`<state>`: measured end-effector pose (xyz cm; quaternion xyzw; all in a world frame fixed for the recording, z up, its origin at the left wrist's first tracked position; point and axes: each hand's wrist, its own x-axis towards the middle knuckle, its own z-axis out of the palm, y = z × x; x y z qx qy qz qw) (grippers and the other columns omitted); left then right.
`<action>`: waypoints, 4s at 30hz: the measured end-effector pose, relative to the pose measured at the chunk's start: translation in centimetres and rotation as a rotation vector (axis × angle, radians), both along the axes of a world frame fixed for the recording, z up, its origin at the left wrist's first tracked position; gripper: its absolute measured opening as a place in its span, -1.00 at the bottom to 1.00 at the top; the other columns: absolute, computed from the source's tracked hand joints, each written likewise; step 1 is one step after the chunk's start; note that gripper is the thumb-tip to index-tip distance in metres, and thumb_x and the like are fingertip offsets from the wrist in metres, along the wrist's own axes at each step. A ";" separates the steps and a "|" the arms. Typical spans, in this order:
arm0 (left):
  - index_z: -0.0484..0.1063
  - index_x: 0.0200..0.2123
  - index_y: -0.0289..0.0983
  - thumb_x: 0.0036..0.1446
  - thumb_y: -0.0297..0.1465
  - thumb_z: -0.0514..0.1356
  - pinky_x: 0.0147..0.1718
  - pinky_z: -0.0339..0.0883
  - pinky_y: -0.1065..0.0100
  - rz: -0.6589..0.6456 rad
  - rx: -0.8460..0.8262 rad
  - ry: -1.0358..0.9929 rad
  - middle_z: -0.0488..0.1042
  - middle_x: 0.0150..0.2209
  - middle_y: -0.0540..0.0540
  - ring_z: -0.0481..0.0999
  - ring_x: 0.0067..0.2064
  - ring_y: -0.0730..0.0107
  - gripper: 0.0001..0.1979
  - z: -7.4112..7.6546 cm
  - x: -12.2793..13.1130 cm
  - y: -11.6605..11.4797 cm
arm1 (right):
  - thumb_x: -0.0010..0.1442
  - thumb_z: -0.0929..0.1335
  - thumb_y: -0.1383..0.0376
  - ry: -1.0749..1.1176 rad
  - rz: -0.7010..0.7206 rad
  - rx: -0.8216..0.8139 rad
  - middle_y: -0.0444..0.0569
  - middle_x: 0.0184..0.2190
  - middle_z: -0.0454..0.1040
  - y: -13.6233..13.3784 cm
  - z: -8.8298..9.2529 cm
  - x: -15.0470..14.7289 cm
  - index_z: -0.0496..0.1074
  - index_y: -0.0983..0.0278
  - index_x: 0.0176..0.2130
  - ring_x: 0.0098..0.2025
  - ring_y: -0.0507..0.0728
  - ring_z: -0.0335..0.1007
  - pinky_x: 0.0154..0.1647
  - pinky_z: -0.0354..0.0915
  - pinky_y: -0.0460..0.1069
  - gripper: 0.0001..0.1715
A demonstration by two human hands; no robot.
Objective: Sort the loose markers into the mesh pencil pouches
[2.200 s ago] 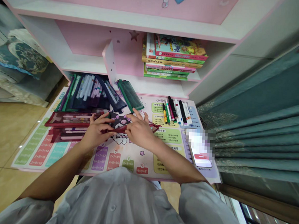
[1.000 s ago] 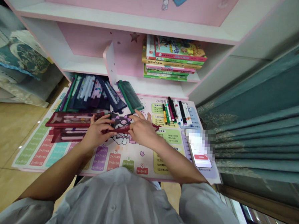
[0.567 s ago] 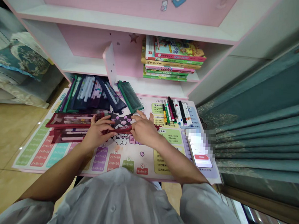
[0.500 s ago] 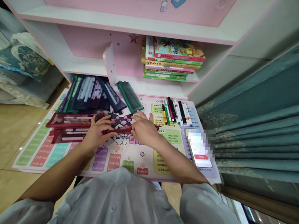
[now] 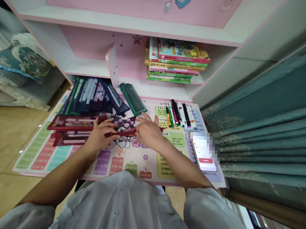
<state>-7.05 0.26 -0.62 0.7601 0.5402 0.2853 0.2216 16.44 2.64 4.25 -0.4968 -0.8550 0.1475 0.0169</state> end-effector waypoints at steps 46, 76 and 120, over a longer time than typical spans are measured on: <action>0.51 -0.47 -0.19 0.01 -0.36 0.39 0.30 -0.30 -0.44 -0.038 -0.007 0.018 0.64 -0.13 -0.10 0.47 0.17 -0.08 -0.88 -0.3 0.0 0.2 | 0.25 0.26 0.38 -0.181 -0.114 -0.110 0.10 0.21 0.41 0.1 0.4 -0.4 0.60 0.28 -0.22 0.36 0.37 0.07 0.31 -0.16 0.55 -0.68; 0.54 -0.50 -0.17 0.03 -0.29 0.36 0.30 -0.35 -0.42 0.003 0.005 -0.003 0.64 -0.11 -0.11 0.43 0.20 -0.07 -0.87 -0.5 -0.2 0.2 | 0.22 0.24 0.41 -0.176 -0.189 0.024 0.11 0.22 0.41 0.5 0.1 0.7 0.60 0.29 -0.25 0.35 0.36 0.09 0.29 -0.13 0.57 -0.67; 0.50 -0.52 -0.19 0.09 -0.30 0.29 0.29 -0.30 -0.43 0.039 0.032 0.011 0.63 -0.07 -0.11 0.37 0.25 -0.09 -0.83 -0.1 -0.3 0.2 | 0.22 0.24 0.40 -0.251 -0.325 0.045 0.10 0.23 0.38 1.8 1.0 2.5 0.61 0.29 -0.23 0.35 0.40 0.04 0.24 -0.04 0.57 -0.65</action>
